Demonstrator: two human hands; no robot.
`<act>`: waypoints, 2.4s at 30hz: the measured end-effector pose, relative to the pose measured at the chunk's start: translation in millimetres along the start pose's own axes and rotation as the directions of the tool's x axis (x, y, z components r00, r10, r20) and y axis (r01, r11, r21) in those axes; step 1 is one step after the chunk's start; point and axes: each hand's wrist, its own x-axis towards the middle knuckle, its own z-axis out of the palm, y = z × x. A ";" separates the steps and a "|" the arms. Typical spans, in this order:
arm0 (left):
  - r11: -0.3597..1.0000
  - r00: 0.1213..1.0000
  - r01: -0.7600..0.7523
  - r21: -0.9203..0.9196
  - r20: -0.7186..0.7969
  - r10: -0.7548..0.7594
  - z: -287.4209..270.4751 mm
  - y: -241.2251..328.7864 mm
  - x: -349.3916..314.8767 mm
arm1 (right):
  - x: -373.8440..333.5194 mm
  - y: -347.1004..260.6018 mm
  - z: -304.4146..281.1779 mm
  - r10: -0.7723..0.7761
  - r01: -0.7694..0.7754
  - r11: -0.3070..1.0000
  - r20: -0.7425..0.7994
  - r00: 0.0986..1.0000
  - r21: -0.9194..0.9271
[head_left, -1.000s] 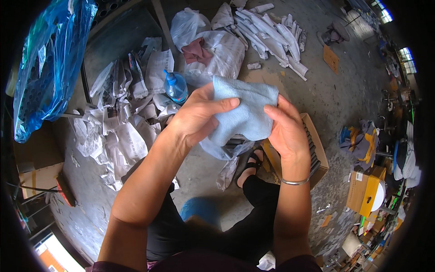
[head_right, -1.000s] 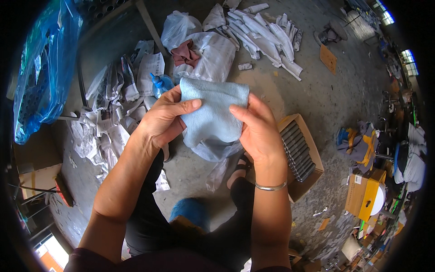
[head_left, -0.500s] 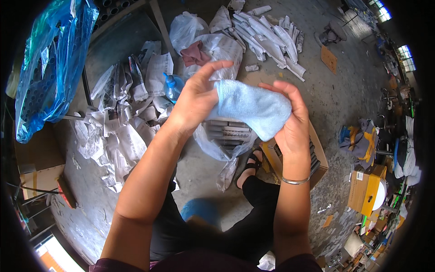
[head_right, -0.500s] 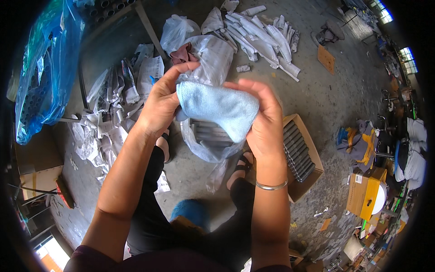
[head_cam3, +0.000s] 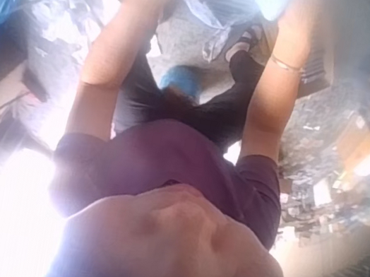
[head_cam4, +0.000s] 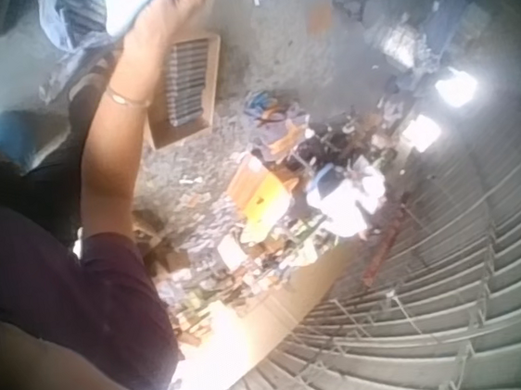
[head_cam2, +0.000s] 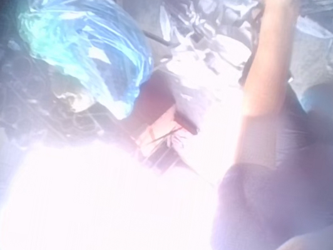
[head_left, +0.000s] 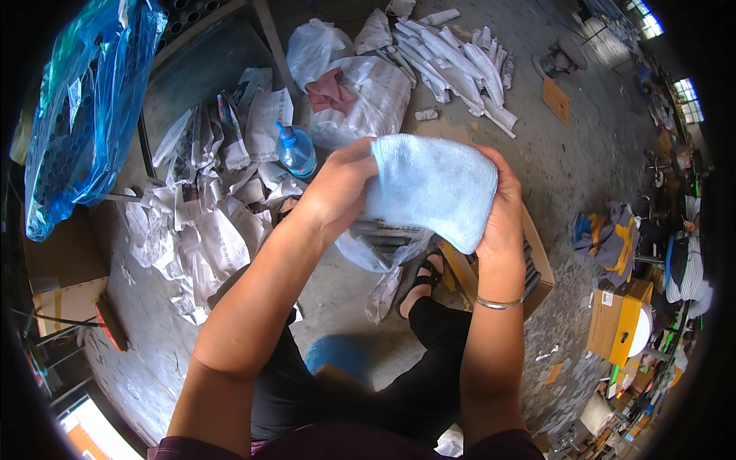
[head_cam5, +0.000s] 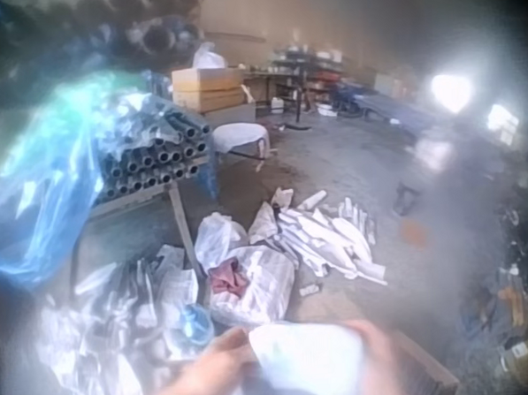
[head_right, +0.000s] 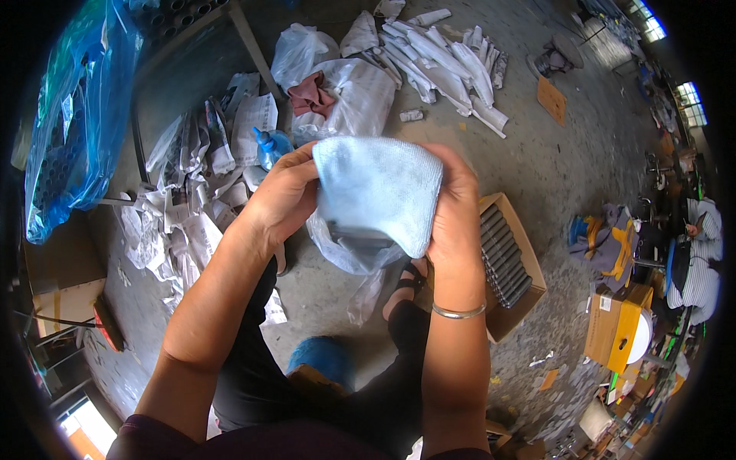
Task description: The person sits on the floor and wipes cylindrical metal rods with a blue cloth. They pick up each rod from a plastic bag, wipe it thoroughly, and place it into a cardboard box.
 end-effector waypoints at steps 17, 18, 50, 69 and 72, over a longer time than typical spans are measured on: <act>0.800 0.939 0.169 -0.575 0.340 0.046 12.3 7.4 -17.9 | -1.3 -24.1 5.1 -0.291 0.279 0.957 0.214 0.932 0.083; 0.832 0.948 0.153 -0.533 0.318 0.029 14.6 8.8 -18.9 | -0.3 -23.0 -0.9 -0.247 0.247 0.969 0.121 0.961 0.010; 0.925 0.976 0.069 -0.373 0.216 0.014 23.7 -2.9 -12.9 | -10.6 -3.0 -11.7 0.078 -0.051 0.980 0.134 0.988 -0.193; 0.700 0.831 -0.455 0.550 -0.021 0.556 28.7 4.0 -10.2 | 31.8 85.1 -13.5 0.267 -0.251 0.658 -0.092 0.959 -0.710; 0.756 0.841 -0.389 0.527 -0.132 0.525 18.0 21.0 -17.2 | 56.0 158.1 -17.1 0.298 -0.286 0.614 -0.120 0.947 -0.736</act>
